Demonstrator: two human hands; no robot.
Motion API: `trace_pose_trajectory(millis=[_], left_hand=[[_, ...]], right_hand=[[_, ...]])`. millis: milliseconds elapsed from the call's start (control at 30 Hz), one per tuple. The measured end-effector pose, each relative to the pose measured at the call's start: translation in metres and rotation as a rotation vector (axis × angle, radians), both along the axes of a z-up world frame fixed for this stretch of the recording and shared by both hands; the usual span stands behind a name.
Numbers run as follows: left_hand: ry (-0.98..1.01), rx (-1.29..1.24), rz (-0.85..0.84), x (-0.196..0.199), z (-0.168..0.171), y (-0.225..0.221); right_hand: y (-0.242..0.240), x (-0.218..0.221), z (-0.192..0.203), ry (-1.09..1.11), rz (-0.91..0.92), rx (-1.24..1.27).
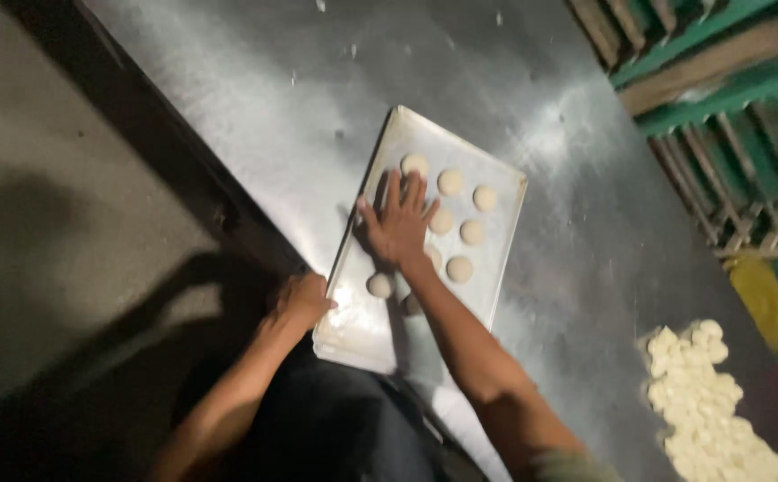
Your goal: Rounding dough pieces into small balls and placing them on baking trays.
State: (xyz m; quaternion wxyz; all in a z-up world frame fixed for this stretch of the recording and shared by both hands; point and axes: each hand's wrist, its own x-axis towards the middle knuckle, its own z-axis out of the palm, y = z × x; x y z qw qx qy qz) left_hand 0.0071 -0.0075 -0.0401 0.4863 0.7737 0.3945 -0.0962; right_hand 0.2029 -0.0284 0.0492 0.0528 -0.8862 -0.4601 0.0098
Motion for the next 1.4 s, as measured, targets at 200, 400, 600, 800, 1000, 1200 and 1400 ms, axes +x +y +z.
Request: trace_pose_trajectory(millis=[200, 400, 600, 800, 1000, 1200, 1400], left_hand=[[0.130, -0.102, -0.023, -0.005, 0.038, 0.005], [0.086, -0.039, -0.012, -0.006, 0.033, 0.010], [0.121, -0.063, -0.030, -0.008, 0.056, 0.010], [0.160, -0.005, -0.069, -0.006, 0.042, 0.012], [0.176, -0.045, 0.001, -0.011, 0.047, 0.007], [0.227, -0.013, 0.018, -0.018, 0.043, 0.002], [0.005, 0.034, 0.156, -0.028, 0.017, -0.007]], right_hand=[[-0.047, -0.054, -0.009, 0.097, 0.000, 0.109], [-0.058, -0.040, 0.008, 0.138, 0.176, 0.093], [-0.104, -0.022, 0.010, 0.037, 0.100, 0.100], [-0.114, 0.002, 0.010, 0.237, 0.171, 0.112], [-0.149, 0.021, 0.015, 0.002, -0.085, 0.103], [-0.165, 0.022, -0.008, 0.024, -0.147, 0.098], [-0.217, 0.053, -0.032, 0.264, -0.089, 0.581]])
